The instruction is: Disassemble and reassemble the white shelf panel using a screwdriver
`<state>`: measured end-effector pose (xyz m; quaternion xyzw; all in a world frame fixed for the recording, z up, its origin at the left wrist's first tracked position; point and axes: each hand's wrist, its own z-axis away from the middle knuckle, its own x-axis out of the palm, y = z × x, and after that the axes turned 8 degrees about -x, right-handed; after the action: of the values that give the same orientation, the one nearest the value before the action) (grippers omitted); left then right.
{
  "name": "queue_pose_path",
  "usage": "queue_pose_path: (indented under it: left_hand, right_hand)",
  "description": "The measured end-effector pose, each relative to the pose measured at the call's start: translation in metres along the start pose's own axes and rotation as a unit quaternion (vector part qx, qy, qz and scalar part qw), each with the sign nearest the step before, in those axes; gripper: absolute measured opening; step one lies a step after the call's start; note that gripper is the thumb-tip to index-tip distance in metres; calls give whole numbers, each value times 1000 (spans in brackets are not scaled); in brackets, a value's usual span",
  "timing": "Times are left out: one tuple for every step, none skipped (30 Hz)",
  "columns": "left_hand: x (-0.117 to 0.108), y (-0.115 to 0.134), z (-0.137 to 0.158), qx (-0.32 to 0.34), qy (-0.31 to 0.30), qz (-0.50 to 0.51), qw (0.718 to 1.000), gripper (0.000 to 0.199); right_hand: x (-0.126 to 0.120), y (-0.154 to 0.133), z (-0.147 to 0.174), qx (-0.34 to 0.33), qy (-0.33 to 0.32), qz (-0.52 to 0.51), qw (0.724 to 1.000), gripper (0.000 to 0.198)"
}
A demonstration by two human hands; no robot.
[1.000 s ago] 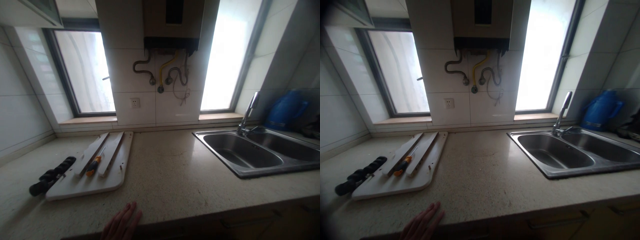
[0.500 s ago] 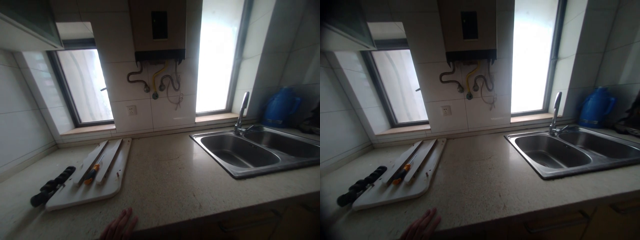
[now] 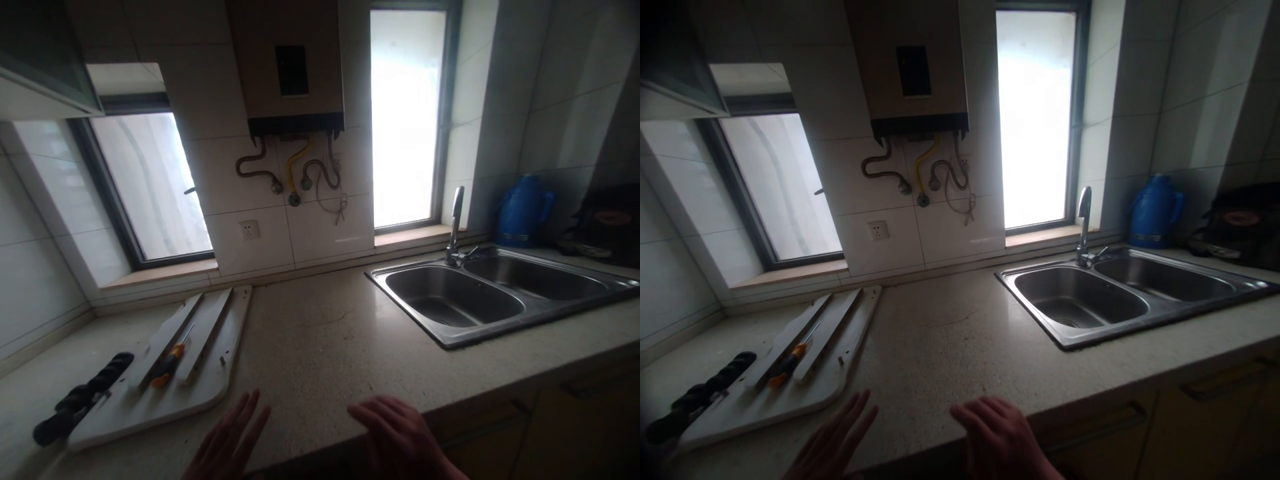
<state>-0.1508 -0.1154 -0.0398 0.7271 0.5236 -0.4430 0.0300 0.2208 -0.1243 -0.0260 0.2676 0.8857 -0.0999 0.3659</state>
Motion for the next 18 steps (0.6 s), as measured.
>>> queue_pose_path:
  left_hand:
    - [-1, -4, -8, 1, -3, -6, 1000, 79]
    - [-1, -6, -15, 1, -7, -12, 1000, 79]
    - [2, -7, -21, 3, -13, -18, 1000, 81]
    - [5, -7, -25, 5, -16, -24, 1000, 82]
    - [9, -7, -28, 9, -18, -29, 999, 84]
    - [14, -6, -29, 11, -21, -31, 999, 85]
    - [18, -6, -29, 13, -24, -31, 999, 86]
    - [23, -5, -27, 13, -29, -30, 999, 88]
    - [26, -5, -25, 11, -37, -26, 999, 89]
    - [29, -4, -23, 6, -45, -21, 999, 89]
    - [31, -4, -21, -1, -55, -14, 998, 90]
    - [32, -4, -19, -11, -64, -6, 998, 91]
    - [33, -4, -18, -19, -71, 2, 997, 91]
    - [33, -4, -17, -24, -77, 11, 997, 91]
    - [33, -4, -16, -27, -82, 19, 996, 92]
    - [33, -4, -16, -29, -87, 25, 995, 92]
    - [33, -4, -16, -29, -93, 31, 995, 92]
    - [32, -4, -16, -28, -97, 38, 994, 92]
  right_hand:
    - [-4, 11, -3, 18, -22, 10, 1000, 49]
    - [-6, 20, -6, 43, -51, 24, 998, 54]
    - [-7, 28, -9, 72, -74, 39, 994, 60]
    - [-6, 34, -11, 93, -101, 46, 989, 65]
    - [-3, 38, -13, 112, -129, 47, 984, 71]
    - [0, 41, -15, 126, -154, 44, 979, 76]
    - [3, 42, -16, 136, -177, 38, 974, 81]
    - [6, 42, -16, 145, -194, 31, 970, 83]
    - [9, 42, -17, 152, -206, 25, 966, 84]
    - [10, 41, -17, 158, -214, 20, 964, 85]
    - [11, 41, -18, 162, -219, 16, 962, 85]
    - [12, 40, -19, 165, -224, 12, 961, 85]
    - [11, 40, -19, 166, -229, 7, 959, 85]
    - [10, 41, -20, 167, -237, 0, 957, 85]
    - [10, 42, -21, 167, -246, -9, 955, 86]
    - [9, 43, -22, 167, -256, -18, 952, 87]
    - [8, 44, -23, 168, -267, -29, 948, 87]
    - [7, 44, -24, 170, -278, -38, 945, 87]
